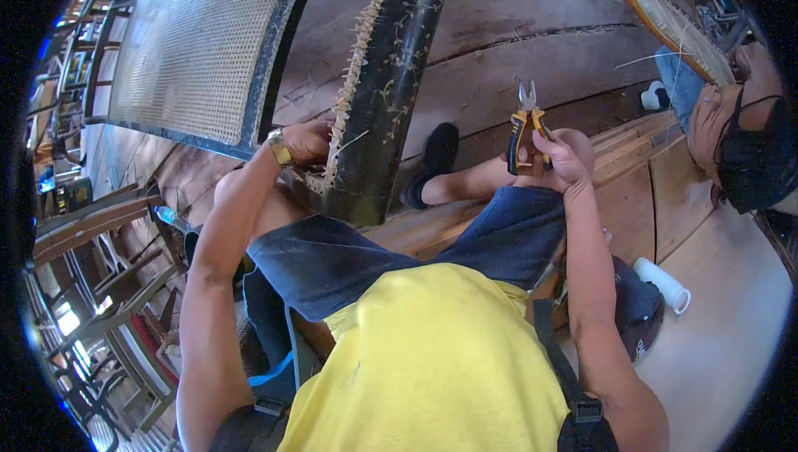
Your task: Repairing the seat/frame of a wooden chair using pliers and manual manipulation.
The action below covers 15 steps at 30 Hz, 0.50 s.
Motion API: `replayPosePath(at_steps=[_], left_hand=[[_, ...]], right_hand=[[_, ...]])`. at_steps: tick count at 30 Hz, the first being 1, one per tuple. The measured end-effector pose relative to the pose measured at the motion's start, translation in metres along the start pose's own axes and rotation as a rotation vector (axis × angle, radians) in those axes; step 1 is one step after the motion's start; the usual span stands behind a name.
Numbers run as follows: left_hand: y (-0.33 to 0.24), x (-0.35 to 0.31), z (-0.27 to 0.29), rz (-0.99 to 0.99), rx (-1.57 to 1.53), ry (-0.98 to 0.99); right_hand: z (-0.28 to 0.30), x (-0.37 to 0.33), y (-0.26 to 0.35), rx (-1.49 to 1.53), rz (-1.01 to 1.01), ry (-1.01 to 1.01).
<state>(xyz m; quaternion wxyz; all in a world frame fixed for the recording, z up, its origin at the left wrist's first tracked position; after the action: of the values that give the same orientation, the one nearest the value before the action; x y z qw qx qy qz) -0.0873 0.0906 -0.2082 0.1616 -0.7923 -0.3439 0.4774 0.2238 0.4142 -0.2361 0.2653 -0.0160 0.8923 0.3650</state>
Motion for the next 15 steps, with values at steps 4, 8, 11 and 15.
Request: replayPosePath(at_steps=[4,8,11,15], left_hand=[[0.001,0.006,0.004,-0.16,0.013,0.126],[0.009,0.002,0.012,-0.156,-0.256,0.2],[0.012,0.001,0.016,-0.154,-0.244,0.197],[0.013,0.001,0.024,-0.033,-0.084,-0.029]], right_hand=[[-0.002,0.001,0.0,-0.027,-0.021,-0.076],[-0.005,0.004,0.001,0.021,-0.012,0.0],[0.007,0.007,-0.004,0.02,-0.033,-0.066],[0.021,0.01,-0.013,-0.085,-0.057,-0.085]])
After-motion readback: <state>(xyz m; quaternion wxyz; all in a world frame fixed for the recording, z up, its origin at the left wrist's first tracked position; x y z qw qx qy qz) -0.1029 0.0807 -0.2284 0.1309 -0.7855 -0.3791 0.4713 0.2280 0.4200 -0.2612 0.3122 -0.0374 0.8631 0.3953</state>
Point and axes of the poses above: each hand's wrist, its own x-axis towards the middle knuckle, its own z-axis out of the back of the hand, y = z × x, the point moved 3 cm from there along x, towards the middle knuckle, and after that the axes turned 6 degrees about z, right-handed, at the moved point
